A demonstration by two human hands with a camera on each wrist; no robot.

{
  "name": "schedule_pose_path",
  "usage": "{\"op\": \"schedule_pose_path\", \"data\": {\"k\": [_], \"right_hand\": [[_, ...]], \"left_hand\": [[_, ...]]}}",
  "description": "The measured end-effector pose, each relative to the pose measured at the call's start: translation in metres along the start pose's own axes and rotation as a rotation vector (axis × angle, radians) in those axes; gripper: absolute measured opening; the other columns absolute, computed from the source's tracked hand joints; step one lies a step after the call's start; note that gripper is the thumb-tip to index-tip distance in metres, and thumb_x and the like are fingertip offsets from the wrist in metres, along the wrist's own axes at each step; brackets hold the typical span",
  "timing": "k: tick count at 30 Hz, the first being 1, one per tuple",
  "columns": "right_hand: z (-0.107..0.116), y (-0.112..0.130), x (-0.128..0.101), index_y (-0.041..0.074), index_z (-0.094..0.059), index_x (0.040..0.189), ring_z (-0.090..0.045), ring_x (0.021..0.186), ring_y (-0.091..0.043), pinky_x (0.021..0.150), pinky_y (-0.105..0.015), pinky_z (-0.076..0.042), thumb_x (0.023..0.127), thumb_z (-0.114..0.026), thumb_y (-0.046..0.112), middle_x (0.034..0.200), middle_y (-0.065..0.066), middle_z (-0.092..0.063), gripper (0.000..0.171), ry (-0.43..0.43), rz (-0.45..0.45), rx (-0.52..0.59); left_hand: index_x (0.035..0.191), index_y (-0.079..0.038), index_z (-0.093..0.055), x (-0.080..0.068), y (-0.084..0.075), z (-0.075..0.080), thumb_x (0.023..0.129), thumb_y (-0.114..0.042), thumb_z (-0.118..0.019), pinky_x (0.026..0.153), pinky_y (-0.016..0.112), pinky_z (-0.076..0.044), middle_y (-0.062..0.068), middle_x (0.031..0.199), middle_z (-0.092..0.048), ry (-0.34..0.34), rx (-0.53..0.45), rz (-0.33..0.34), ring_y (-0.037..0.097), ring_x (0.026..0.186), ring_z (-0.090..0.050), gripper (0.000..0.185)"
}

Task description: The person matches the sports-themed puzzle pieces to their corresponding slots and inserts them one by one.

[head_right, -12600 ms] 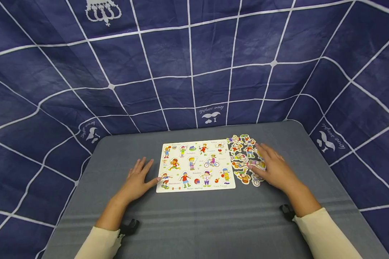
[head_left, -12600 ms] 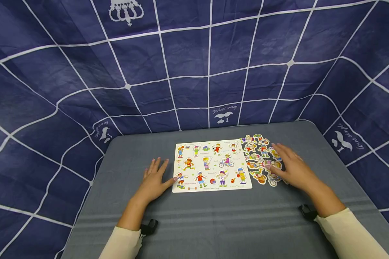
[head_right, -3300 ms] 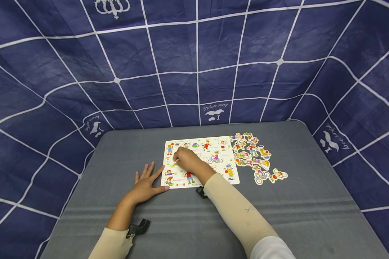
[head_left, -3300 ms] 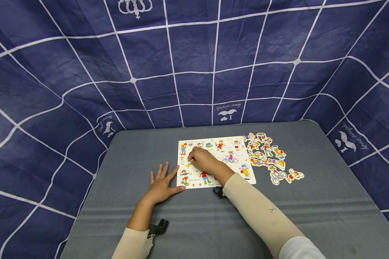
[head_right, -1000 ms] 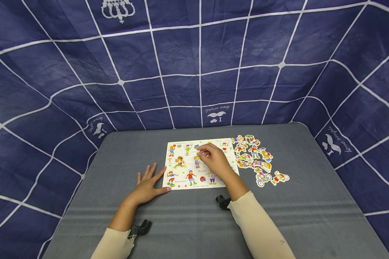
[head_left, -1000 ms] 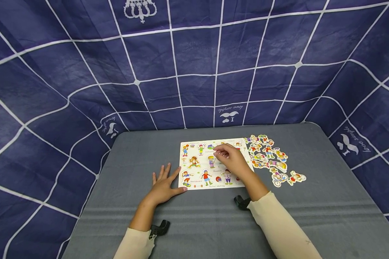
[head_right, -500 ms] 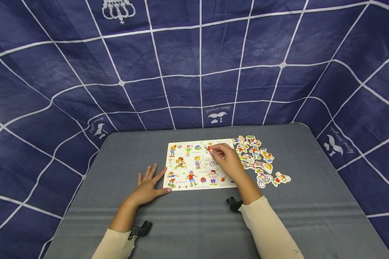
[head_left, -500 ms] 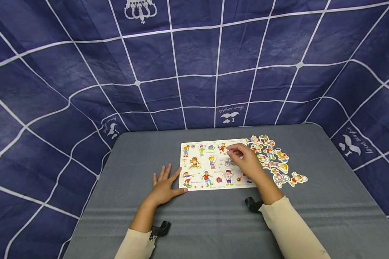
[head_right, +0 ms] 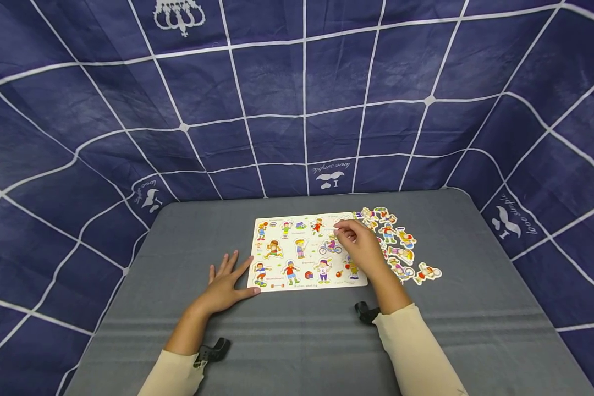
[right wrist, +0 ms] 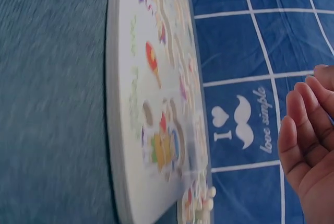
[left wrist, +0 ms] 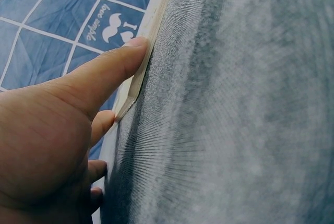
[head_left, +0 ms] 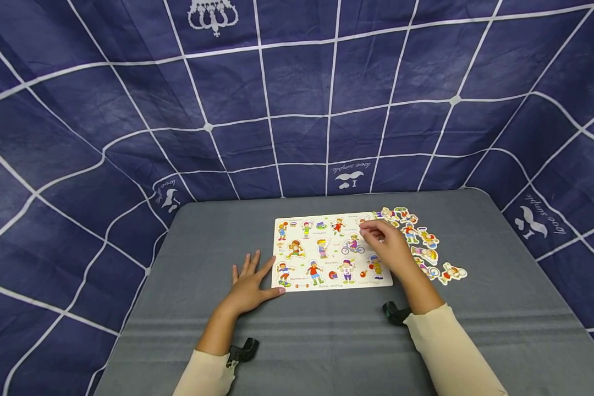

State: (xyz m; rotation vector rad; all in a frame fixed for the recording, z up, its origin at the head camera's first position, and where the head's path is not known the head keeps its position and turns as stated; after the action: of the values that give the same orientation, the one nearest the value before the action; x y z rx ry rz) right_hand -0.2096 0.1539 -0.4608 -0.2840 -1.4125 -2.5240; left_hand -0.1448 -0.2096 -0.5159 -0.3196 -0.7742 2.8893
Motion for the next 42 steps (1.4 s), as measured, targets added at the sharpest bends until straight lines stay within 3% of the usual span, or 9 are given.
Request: {"op": "schedule_pose_path", "data": {"k": [10, 30, 42], "right_hand": [[0.017, -0.015, -0.007, 0.004, -0.072, 0.113, -0.057, 0.084, 0.004, 0.074, -0.007, -0.046, 0.098, -0.068, 0.016, 0.102, -0.012, -0.07, 0.02, -0.036, 0.001, -0.007], [0.044, -0.048, -0.019, -0.001, -0.071, 0.11, -0.055, 0.079, 0.007, 0.069, -0.008, -0.046, 0.096, -0.065, 0.007, 0.098, -0.016, -0.07, 0.018, 0.0, -0.044, -0.093], [0.052, -0.057, -0.023, 0.001, -0.073, 0.107, -0.053, 0.078, -0.013, 0.067, -0.023, -0.043, 0.092, -0.071, 0.007, 0.091, -0.01, -0.064, 0.017, 0.107, -0.094, -0.298]], "left_hand": [[0.16, -0.029, -0.033, 0.002, 0.002, 0.0, 0.083, -0.064, -0.073, 0.119, 0.072, 0.009, 0.015, 0.171, -0.005, 0.008, 0.002, 0.012, 0.041, 0.158, 0.005, 0.093], [0.16, -0.029, -0.033, -0.001, 0.001, 0.002, 0.083, -0.064, -0.073, 0.12, 0.071, 0.009, 0.015, 0.171, -0.005, 0.008, -0.001, 0.012, 0.041, 0.158, 0.004, 0.094], [0.16, -0.029, -0.033, -0.001, -0.001, 0.001, 0.084, -0.064, -0.072, 0.12, 0.071, 0.008, 0.015, 0.171, -0.006, 0.008, 0.005, 0.004, 0.041, 0.158, 0.004, 0.092]]}}
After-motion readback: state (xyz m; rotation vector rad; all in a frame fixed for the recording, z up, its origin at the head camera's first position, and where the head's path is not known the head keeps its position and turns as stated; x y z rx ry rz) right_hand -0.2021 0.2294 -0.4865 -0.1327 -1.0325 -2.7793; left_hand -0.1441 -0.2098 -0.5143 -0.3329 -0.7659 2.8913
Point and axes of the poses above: each hand's wrist, its own x-axis towards the middle knuckle, its own z-axis out of the back of the hand, y = z × x, the point moved 2 cm from there along x, towards the middle knuckle
